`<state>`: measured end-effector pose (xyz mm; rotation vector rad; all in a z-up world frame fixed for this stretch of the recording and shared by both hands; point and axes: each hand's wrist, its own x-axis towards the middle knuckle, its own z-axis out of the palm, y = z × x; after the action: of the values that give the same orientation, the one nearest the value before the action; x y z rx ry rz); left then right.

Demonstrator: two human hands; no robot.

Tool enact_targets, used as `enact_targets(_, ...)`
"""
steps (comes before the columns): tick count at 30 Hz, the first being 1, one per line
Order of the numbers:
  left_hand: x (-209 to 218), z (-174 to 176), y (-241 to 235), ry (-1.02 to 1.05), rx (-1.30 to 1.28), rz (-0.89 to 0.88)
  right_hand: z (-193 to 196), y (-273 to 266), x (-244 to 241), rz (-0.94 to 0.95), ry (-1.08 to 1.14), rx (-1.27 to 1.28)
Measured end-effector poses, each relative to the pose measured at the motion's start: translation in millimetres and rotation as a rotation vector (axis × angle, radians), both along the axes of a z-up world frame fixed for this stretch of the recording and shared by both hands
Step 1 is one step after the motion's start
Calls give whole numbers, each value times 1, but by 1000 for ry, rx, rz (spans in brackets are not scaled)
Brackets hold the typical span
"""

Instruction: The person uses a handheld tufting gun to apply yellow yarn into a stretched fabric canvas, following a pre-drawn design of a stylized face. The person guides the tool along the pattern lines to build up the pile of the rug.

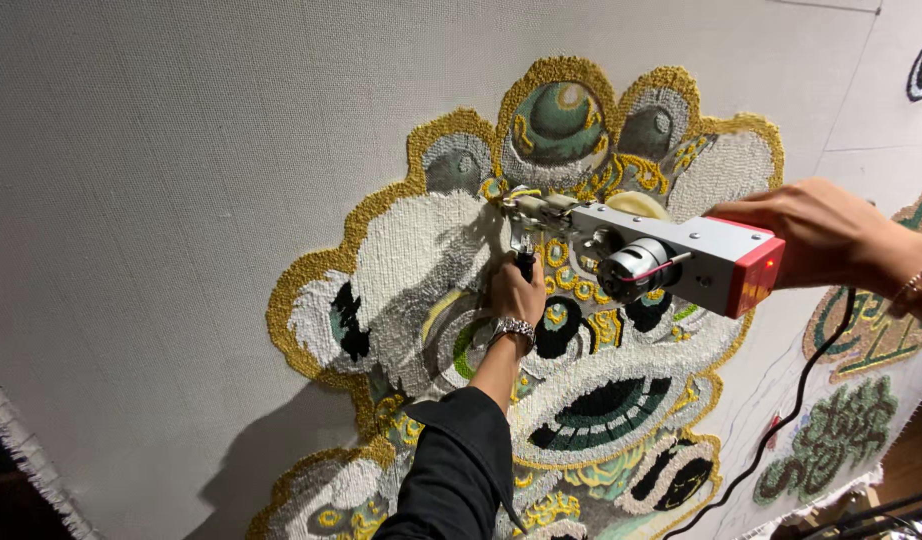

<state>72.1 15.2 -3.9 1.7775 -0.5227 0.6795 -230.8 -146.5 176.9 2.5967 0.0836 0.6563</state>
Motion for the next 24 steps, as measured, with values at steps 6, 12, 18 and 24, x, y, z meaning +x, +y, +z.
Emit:
enact_targets(6,-10,4,2,-1,-69,-72,4,2,-6,17,-19,-21)
enact_targets(12,-14,10,-3,279,-132,-637,-23,-48,2,46,-62,503)
enact_targets(18,-24,8,-30,792,-205,-957,-70,-133,9,490,-219,748)
enact_targets(24,-91,15,-36,-67,-106,-544,-125,-187,-12,419,-105,1335)
